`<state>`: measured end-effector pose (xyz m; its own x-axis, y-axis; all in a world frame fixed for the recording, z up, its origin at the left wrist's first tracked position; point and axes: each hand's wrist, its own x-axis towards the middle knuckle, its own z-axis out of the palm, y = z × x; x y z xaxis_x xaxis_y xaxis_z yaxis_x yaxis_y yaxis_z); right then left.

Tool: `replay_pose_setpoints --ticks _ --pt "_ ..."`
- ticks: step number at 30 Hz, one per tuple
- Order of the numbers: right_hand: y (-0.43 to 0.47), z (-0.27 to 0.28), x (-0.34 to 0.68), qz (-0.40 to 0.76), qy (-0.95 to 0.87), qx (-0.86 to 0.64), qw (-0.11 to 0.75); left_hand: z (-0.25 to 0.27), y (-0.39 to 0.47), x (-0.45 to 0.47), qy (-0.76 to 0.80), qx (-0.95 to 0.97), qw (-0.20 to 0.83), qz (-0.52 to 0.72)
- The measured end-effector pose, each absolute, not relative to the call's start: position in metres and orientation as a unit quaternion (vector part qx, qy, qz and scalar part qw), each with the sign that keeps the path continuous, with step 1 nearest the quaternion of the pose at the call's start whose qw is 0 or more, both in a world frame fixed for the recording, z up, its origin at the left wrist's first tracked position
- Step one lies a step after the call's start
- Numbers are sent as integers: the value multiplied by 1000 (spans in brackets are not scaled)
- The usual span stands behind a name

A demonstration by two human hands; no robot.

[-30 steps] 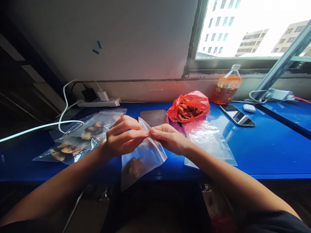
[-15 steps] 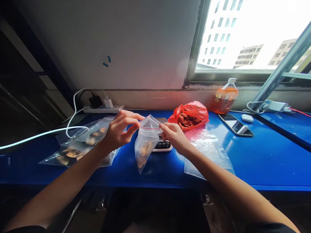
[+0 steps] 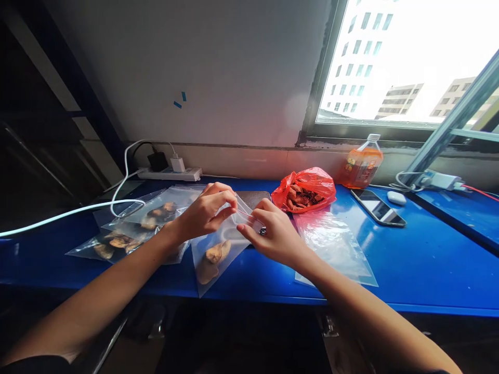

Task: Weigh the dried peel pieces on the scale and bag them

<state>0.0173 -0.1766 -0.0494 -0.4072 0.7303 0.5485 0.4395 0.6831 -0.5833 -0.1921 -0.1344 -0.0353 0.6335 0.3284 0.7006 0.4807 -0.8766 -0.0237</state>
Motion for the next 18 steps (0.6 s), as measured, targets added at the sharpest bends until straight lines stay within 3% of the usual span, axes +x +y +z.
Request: replay_pose_setpoints --ticks 5,10,14,18 --pt "-181 -41 19 204 -797 -304 480 -30 -127 -201 -263 -902 97 -330" --pt "-173 -34 29 264 -680 -361 580 -22 -131 -199 -277 -896 55 -344" --pt "-162 -34 35 343 -634 -393 571 -13 -129 -216 -307 -817 -138 -468" --pt "-157 -40 34 384 -667 -408 491 -3 -115 -240 -257 -641 -286 -664"
